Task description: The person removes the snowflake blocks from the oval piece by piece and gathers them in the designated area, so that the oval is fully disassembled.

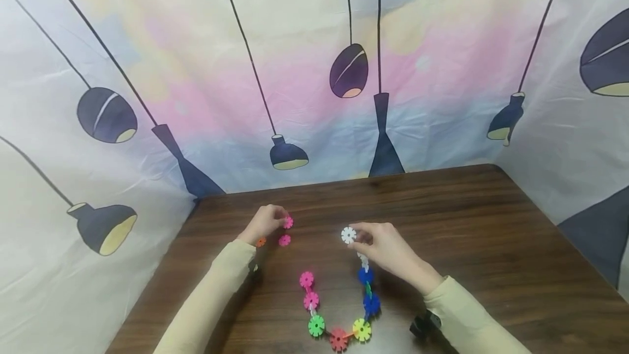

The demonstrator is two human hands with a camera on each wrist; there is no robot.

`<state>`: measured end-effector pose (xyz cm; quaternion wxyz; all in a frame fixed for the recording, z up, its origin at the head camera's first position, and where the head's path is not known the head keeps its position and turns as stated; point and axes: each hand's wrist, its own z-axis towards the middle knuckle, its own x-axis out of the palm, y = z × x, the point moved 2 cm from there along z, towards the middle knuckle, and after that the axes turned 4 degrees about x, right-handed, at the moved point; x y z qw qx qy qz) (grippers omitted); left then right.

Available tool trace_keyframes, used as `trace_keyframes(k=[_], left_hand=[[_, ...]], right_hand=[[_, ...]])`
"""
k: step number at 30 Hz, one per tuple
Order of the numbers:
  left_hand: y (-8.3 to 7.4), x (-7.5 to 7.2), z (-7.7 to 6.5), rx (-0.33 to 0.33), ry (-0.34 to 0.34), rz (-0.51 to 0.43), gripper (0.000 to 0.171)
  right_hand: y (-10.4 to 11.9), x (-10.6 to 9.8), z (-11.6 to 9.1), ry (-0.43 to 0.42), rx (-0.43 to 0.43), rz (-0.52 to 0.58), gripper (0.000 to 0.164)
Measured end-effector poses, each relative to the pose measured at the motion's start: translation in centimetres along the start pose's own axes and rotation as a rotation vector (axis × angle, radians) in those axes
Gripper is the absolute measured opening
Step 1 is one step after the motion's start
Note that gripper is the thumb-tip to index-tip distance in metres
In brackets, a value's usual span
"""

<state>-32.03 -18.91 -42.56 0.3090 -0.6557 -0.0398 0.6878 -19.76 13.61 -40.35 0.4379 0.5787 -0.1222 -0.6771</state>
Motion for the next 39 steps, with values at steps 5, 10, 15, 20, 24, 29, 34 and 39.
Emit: trace_keyframes(k=[5,10,15,20,24,29,34,39], left_hand=[[0.52,0.47,0.15,-0.025,-0.004,0.014,0.012],[0.77,0.34,0.55,-0.052,-0.016,0.043,0.011],[0.73,0.22,0.84,-0.071,-0.033,0.080,0.009],[0.28,0.30,0.82,-0.090,-0.038,0.104,0.006],[0.02,0.60,0.64,-0.118,-0.024,0.128,0.005],[-0.02,0.67,0.58,-0.138,-0.031,0.144,0.005],[0.02,0.70,0.70,-0.124,-0.055,0.131,0.005],[0.37,0.89,0.54,-0.101,-0.069,0.108,0.010]], right_hand=[[0.00,-0.06,-0.17,0.017,-0.036,-0.034,0.041],[0.01,-0.26,-0.13,0.004,-0.045,-0.047,0.040],[0.07,-0.34,-0.20,0.015,-0.037,-0.042,0.040],[0.13,-0.40,-0.41,0.008,-0.034,-0.049,0.039],[0.05,-0.42,-0.67,0.001,-0.030,-0.053,0.037],[0.07,-0.51,-0.69,-0.030,-0.015,-0.063,0.030],[0.09,-0.60,-0.72,-0.078,-0.007,-0.063,0.020],[0.04,-0.61,-0.84,-0.094,-0.014,-0.063,0.017]])
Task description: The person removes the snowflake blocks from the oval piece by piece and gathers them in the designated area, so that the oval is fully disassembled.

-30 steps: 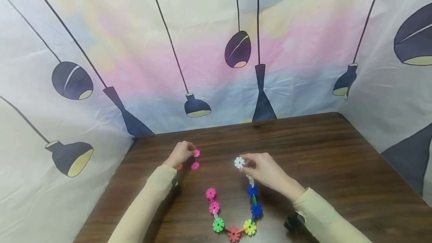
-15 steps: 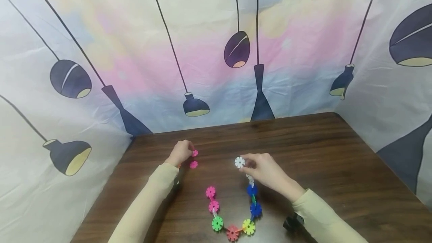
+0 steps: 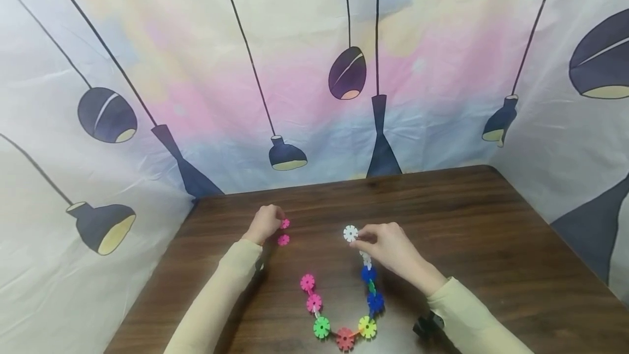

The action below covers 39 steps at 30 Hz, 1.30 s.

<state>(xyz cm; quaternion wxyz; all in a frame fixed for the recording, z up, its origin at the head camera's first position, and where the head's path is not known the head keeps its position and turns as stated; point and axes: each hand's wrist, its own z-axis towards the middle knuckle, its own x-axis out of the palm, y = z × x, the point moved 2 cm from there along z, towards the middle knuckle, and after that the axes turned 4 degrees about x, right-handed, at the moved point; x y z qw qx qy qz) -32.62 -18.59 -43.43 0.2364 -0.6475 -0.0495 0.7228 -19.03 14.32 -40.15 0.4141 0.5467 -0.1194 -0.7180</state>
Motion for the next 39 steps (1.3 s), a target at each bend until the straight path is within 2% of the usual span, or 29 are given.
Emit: trace_keyframes(k=[4,8,13,17,23,30,35,39], left_hand=[[0.3,-0.4,-0.2,0.012,-0.045,-0.046,0.011],[-0.2,-1.5,-0.3,0.036,-0.074,-0.117,0.008],[-2.1,-2.9,-0.4,0.069,-0.077,-0.227,0.010],[-4.7,-4.0,-1.0,0.120,-0.070,-0.307,0.014],[-8.8,-4.8,-2.5,0.222,-0.021,-0.364,0.013],[-12.9,-4.0,-4.2,0.338,0.097,-0.415,0.016],[-14.9,-3.2,-5.1,0.389,0.167,-0.432,0.022],[-15.8,-2.6,-5.3,0.388,0.208,-0.440,0.023]], right_hand=[[-0.1,0.0,0.0,-0.009,-0.016,-0.016,0.018],[-0.1,0.0,0.1,-0.017,-0.018,-0.018,0.017],[-0.2,0.1,0.2,-0.013,-0.024,-0.021,0.017],[-0.2,0.1,0.3,-0.011,-0.030,-0.018,0.017],[0.0,0.1,0.4,-0.003,-0.019,-0.015,0.017],[0.3,0.1,0.6,0.005,-0.012,0.005,0.018],[0.4,0.1,0.8,0.006,-0.025,0.019,0.018],[0.5,0.2,0.9,0.007,-0.033,0.028,0.016]])
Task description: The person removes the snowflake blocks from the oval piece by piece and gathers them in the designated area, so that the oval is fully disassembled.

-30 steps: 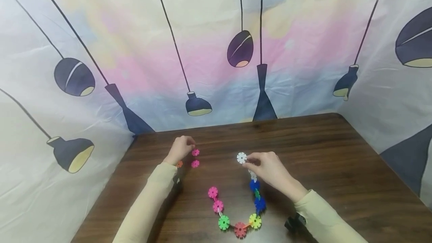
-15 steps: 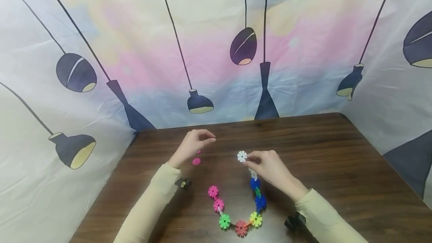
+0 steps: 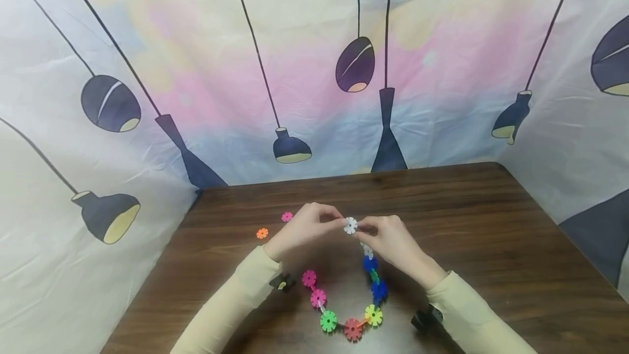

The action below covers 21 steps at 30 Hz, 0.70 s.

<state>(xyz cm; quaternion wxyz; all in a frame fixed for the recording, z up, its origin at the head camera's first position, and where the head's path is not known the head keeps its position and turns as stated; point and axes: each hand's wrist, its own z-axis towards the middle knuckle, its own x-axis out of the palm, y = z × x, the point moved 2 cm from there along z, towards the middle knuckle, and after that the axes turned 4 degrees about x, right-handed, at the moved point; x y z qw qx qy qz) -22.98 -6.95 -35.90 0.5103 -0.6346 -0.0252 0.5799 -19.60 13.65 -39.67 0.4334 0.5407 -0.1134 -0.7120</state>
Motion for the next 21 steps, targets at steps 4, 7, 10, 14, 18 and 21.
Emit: trace_keyframes(k=[4,7,10,14,18,21], left_hand=[[-0.13,0.44,0.13,-0.019,0.014,-0.010,0.020],[-0.09,0.57,0.17,-0.022,0.010,-0.016,0.020],[-0.06,0.57,0.15,-0.018,0.002,-0.025,0.020],[-0.01,0.51,0.05,-0.017,-0.018,-0.037,0.019],[0.09,0.46,0.00,-0.023,-0.035,-0.038,0.018],[0.02,0.38,-0.02,-0.022,-0.040,-0.044,0.017]], right_hand=[[0.09,0.02,0.02,-0.006,-0.011,0.009,0.013],[0.14,0.03,-0.02,-0.015,-0.020,0.018,0.012],[0.13,0.07,-0.09,-0.027,-0.016,0.019,0.013],[-0.02,0.18,-0.21,-0.033,0.006,0.012,0.018],[-0.16,0.27,-0.27,-0.028,0.017,0.017,0.017],[-0.13,0.24,-0.25,-0.036,0.006,0.026,0.013]])
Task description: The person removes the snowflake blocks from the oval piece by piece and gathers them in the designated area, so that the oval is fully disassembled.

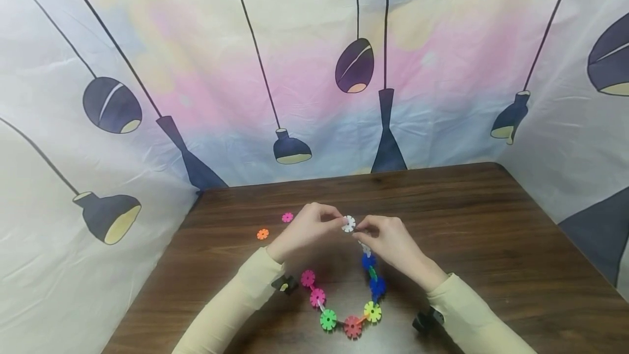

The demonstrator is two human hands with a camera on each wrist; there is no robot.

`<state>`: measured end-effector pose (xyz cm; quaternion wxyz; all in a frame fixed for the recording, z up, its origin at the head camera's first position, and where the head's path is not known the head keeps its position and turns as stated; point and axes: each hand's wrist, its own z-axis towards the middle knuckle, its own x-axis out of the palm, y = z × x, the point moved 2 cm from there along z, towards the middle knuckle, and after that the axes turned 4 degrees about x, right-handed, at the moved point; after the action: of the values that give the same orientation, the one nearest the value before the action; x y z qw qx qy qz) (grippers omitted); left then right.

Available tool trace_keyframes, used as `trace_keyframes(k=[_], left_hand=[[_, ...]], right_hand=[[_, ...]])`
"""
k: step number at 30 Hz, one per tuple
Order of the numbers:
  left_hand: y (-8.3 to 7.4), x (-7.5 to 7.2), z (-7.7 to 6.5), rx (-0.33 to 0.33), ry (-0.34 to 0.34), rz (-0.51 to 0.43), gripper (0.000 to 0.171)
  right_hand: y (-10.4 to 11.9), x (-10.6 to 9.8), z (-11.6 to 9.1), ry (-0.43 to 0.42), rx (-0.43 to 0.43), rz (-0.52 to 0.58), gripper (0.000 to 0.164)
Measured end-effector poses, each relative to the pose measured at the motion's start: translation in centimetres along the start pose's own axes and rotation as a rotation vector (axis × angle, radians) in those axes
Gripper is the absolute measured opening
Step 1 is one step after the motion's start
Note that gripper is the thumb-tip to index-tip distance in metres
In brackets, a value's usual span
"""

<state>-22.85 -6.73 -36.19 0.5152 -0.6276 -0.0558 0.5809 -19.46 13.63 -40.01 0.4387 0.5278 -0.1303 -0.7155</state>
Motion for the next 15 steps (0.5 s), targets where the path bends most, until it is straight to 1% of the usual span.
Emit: trace_keyframes(k=[7,15], left_hand=[[-0.15,-0.14,0.01,0.007,-0.023,-0.010,0.017],[-0.03,-0.07,-0.16,0.017,-0.069,-0.026,0.018]], right_hand=[[0.24,-0.12,0.10,-0.048,-0.044,-0.005,0.008],[0.47,-0.05,0.01,-0.088,-0.054,-0.001,0.011]])
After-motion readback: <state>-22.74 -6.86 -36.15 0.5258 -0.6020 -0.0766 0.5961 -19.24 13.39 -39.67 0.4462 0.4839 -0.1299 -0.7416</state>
